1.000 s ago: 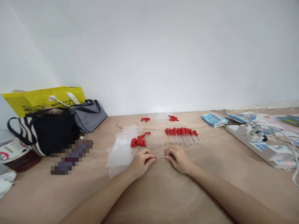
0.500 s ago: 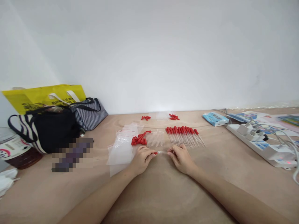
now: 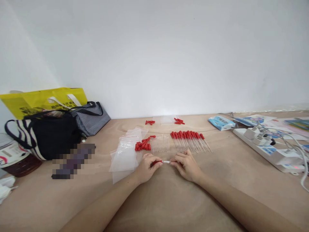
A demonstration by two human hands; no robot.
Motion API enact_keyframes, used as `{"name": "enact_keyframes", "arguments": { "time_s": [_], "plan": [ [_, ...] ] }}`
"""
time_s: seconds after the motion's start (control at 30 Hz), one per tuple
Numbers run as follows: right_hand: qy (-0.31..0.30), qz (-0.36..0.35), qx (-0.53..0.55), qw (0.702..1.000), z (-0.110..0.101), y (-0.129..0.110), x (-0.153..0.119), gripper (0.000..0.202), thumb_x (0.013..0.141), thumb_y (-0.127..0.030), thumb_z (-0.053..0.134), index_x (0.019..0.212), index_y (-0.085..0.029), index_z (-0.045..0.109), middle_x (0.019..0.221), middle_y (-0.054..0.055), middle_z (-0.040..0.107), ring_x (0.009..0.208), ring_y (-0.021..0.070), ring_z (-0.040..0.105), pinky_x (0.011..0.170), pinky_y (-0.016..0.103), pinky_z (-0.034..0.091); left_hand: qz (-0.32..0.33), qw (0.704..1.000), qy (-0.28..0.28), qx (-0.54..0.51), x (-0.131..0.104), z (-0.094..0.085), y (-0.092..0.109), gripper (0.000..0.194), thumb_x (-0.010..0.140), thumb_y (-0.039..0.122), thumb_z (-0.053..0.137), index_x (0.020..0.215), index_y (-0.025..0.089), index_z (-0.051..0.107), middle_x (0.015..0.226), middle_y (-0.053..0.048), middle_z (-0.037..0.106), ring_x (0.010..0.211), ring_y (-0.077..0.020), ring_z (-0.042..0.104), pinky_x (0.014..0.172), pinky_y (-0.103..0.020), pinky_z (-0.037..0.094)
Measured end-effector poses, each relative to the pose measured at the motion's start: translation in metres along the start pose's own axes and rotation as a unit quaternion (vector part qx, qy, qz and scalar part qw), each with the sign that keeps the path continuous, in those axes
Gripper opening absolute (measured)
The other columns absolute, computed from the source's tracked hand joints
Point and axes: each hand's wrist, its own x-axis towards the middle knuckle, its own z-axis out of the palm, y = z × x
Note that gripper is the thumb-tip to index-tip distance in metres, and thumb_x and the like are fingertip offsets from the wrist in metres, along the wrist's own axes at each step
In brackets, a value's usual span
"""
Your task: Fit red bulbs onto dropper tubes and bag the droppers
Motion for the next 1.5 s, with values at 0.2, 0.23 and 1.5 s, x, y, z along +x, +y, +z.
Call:
{"name": "enact_keyframes", "arguments": {
  "time_s": [0.2, 0.23, 1.5],
  "plan": [
    [0.013, -0.054, -0.045, 0.997, 0.003, 0.000, -0.003, 0.020, 0.086, -0.021, 0.039, 0.081, -0.020, 0.059, 0.073, 0.001, 0.061, 0.061, 0.0104, 0.048, 0.065, 0.030, 0.021, 0.046, 0.999, -0.006, 0.010, -0.003, 0.003, -0.002, 0.016, 0.080, 0.026, 0.048, 0.074, 0.019, 0.062, 0.068, 0.000, 0.065, 0.064, -0.0131, 0.056, 0.086, -0.036, 0.032],
    [0.015, -0.058, -0.047, 0.997, 0.003, 0.000, -0.003, 0.021, 0.086, -0.021, 0.038, 0.080, -0.019, 0.058, 0.073, 0.001, 0.060, 0.061, 0.0105, 0.047, 0.064, 0.030, 0.021, 0.052, 0.999, -0.003, 0.014, -0.004, 0.003, -0.002, 0.017, 0.080, 0.026, 0.047, 0.074, 0.019, 0.061, 0.068, 0.000, 0.065, 0.064, -0.0133, 0.056, 0.087, -0.036, 0.032],
    [0.010, 0.005, 0.064, 0.998, 0.012, -0.009, 0.003, 0.028, 0.088, -0.024, 0.034, 0.072, -0.017, 0.056, 0.063, 0.000, 0.059, 0.061, 0.0106, 0.050, 0.064, 0.026, 0.027, 0.030, 0.996, 0.038, -0.074, -0.003, 0.007, -0.003, 0.013, 0.077, 0.026, 0.054, 0.079, 0.022, 0.066, 0.072, 0.001, 0.070, 0.063, -0.0126, 0.060, 0.093, -0.041, 0.026]
  ]
}}
